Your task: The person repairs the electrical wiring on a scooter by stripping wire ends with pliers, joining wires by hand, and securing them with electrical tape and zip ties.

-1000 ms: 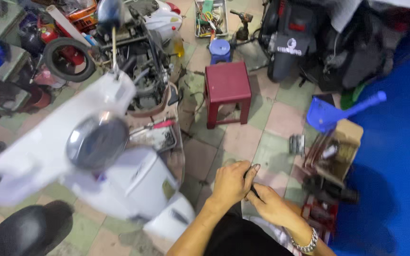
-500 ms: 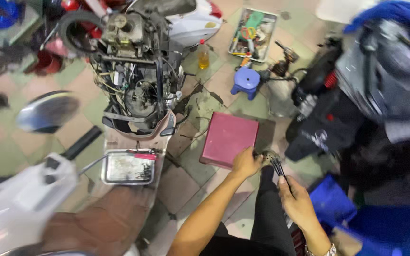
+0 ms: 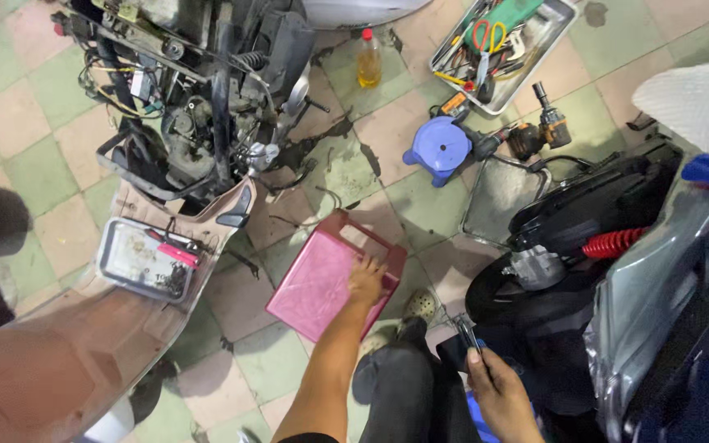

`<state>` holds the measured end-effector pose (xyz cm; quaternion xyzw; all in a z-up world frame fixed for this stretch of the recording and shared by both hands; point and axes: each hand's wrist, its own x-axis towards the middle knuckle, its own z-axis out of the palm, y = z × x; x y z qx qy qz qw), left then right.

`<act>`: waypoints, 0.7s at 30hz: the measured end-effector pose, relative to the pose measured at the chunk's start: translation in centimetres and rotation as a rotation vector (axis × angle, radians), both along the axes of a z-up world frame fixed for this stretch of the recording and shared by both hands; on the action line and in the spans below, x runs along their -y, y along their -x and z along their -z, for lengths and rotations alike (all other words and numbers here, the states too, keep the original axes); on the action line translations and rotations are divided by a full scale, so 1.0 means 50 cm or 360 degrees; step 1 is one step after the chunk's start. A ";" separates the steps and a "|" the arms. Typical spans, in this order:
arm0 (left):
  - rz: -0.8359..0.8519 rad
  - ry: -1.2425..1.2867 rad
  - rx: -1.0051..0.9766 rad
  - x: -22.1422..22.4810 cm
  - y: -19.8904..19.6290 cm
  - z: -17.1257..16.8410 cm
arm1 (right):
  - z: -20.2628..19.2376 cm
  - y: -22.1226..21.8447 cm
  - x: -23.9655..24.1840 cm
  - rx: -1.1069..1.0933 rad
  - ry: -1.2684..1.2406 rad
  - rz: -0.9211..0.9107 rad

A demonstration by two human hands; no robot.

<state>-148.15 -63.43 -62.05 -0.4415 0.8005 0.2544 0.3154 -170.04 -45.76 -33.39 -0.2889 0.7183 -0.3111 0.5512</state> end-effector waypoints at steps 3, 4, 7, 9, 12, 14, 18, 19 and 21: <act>-0.0215 0.0153 -0.0094 -0.061 -0.086 -0.046 | -0.051 0.026 0.072 0.0022 -0.0135 -0.0019; -0.0171 -0.0015 0.0034 -0.060 -0.113 -0.059 | -0.066 0.026 0.099 0.0118 -0.0187 0.0034; -0.0435 -0.0352 0.0258 -0.058 -0.128 -0.102 | -0.109 0.028 0.165 0.0304 -0.0183 0.0107; -0.0782 -0.0430 -0.0034 -0.015 -0.121 -0.144 | -0.132 0.026 0.218 0.0399 -0.0116 0.0116; -0.1338 -0.0177 -0.0532 0.069 -0.080 -0.258 | -0.169 0.017 0.312 0.0350 0.0017 0.0012; -0.1543 -0.0080 -0.1035 0.115 -0.050 -0.372 | -0.196 0.009 0.385 0.0421 -0.0013 0.0030; -0.2029 -0.0893 -0.1857 0.233 0.022 -0.557 | -0.194 -0.002 0.534 0.0310 -0.0097 -0.0130; -0.2031 -0.0888 -0.1863 0.273 0.032 -0.587 | -0.179 -0.008 0.581 0.0048 0.0049 -0.0354; -0.1983 -0.0980 -0.1765 0.338 0.048 -0.642 | -0.150 -0.018 0.684 -0.0217 0.0210 -0.0587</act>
